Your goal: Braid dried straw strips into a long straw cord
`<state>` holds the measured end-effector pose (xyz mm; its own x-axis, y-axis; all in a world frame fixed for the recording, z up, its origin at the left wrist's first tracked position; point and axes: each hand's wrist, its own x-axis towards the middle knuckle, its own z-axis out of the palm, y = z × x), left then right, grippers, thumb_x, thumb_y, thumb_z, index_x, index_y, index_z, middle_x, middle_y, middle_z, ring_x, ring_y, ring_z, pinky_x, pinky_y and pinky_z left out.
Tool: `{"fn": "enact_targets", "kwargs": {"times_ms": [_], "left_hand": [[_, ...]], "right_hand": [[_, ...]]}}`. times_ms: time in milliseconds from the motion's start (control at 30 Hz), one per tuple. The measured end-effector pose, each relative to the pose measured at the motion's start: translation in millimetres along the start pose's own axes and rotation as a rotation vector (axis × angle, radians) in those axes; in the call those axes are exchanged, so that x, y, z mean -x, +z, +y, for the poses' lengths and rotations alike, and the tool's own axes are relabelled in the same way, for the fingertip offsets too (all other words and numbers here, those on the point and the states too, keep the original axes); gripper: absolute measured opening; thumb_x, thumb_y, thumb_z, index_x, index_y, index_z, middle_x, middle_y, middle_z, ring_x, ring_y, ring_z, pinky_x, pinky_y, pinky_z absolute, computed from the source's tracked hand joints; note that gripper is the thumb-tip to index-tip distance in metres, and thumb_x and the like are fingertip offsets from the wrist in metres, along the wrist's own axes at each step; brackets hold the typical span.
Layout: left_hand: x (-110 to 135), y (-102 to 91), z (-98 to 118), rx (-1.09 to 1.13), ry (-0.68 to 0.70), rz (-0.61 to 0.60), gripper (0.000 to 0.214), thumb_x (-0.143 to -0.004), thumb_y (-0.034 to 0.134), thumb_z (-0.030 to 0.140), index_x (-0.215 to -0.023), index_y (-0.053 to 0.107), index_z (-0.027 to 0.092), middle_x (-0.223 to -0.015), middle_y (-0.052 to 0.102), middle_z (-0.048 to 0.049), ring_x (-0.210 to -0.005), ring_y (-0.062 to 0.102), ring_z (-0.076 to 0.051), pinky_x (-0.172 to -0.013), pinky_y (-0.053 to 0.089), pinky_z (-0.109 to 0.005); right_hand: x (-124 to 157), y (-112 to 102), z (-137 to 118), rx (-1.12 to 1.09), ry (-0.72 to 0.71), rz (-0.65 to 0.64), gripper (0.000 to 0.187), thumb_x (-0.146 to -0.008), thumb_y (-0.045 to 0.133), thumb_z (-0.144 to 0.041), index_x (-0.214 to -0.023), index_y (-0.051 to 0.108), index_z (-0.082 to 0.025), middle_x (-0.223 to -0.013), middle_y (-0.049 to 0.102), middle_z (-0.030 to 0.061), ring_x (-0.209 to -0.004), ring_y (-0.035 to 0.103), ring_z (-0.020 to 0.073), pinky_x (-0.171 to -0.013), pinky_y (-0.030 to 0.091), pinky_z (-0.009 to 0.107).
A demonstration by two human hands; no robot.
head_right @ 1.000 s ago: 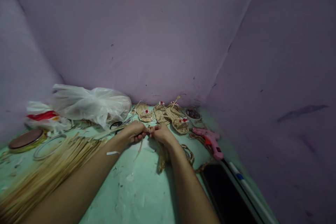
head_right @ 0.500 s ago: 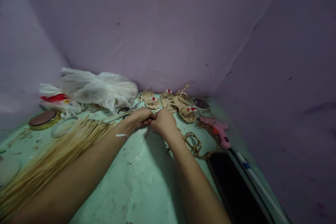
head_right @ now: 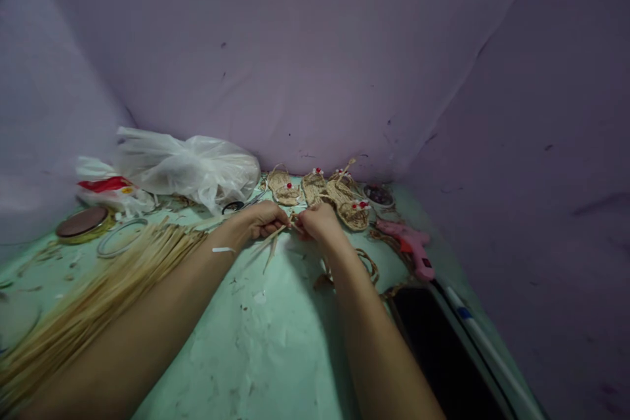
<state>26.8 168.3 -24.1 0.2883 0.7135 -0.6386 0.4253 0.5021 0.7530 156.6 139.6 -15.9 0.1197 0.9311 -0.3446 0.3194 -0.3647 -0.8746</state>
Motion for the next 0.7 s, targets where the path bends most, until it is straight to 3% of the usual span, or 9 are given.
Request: {"fn": "enact_targets", "kwargs": {"times_ms": [133, 233, 333, 500, 600, 700], "left_hand": [[-0.8, -3.4, -0.3, 0.014, -0.027, -0.088, 0.02, -0.065, 0.048, 0.015, -0.047, 0.039, 0.015, -0.036, 0.026, 0.0066, -0.03, 0.017, -0.001, -0.034, 0.008, -0.016], [1.5, -1.8, -0.3, -0.051, -0.009, -0.068, 0.018, -0.065, 0.047, 0.015, -0.048, 0.042, 0.014, -0.035, 0.027, 0.0065, -0.029, 0.018, -0.002, -0.034, 0.009, -0.016], [4.5, 0.7, 0.1, -0.192, 0.047, 0.056, 0.014, -0.062, 0.05, 0.016, -0.048, 0.047, 0.013, -0.035, 0.034, 0.0048, -0.029, 0.025, -0.003, -0.034, 0.015, -0.017], [8.0, -3.6, 4.3, -0.507, 0.171, 0.34, 0.015, -0.054, 0.058, 0.014, -0.042, 0.05, 0.013, -0.035, 0.041, 0.0004, -0.034, 0.036, -0.008, -0.038, 0.026, -0.021], [15.6, -2.2, 9.1, -0.636, 0.207, 0.399, 0.011, -0.053, 0.06, 0.017, -0.044, 0.055, 0.013, -0.038, 0.046, -0.0012, -0.038, 0.042, -0.011, -0.04, 0.029, -0.022], [29.7, 12.7, 12.4, -0.756, 0.235, 0.375, 0.007, -0.053, 0.059, 0.019, -0.052, 0.06, 0.013, -0.049, 0.055, -0.004, -0.049, 0.051, -0.015, -0.045, 0.035, -0.022]], "right_hand": [[2.5, 14.1, 2.6, -0.174, 0.07, -0.131, 0.01, -0.064, 0.047, -0.008, -0.058, 0.053, -0.012, -0.049, 0.054, 0.0028, -0.043, 0.049, 0.01, -0.043, 0.041, 0.021], [-4.6, 18.7, 10.4, -0.06, 0.043, -0.074, 0.012, -0.063, 0.049, -0.011, -0.051, 0.052, -0.011, -0.043, 0.049, 0.0009, -0.034, 0.038, 0.0059, -0.034, 0.03, 0.017], [-14.9, 19.8, 18.6, 0.068, -0.003, 0.014, 0.01, -0.059, 0.054, -0.015, -0.05, 0.053, -0.012, -0.037, 0.044, -0.002, -0.032, 0.03, 0.0045, -0.032, 0.021, 0.018], [-21.0, 19.6, 24.2, 0.137, -0.056, 0.09, 0.009, -0.056, 0.056, -0.02, -0.051, 0.054, -0.013, -0.034, 0.035, -0.0052, -0.034, 0.03, 0.0056, -0.034, 0.021, 0.019], [-17.9, 20.7, 23.8, 0.103, -0.049, 0.064, 0.008, -0.055, 0.056, -0.018, -0.049, 0.052, -0.013, -0.033, 0.033, -0.0061, -0.034, 0.029, 0.0053, -0.035, 0.02, 0.019], [-14.0, 22.2, 22.6, -0.001, -0.011, 0.023, 0.011, -0.055, 0.053, -0.014, -0.047, 0.047, -0.014, -0.032, 0.03, -0.0073, -0.032, 0.025, 0.0043, -0.034, 0.017, 0.019]]}}
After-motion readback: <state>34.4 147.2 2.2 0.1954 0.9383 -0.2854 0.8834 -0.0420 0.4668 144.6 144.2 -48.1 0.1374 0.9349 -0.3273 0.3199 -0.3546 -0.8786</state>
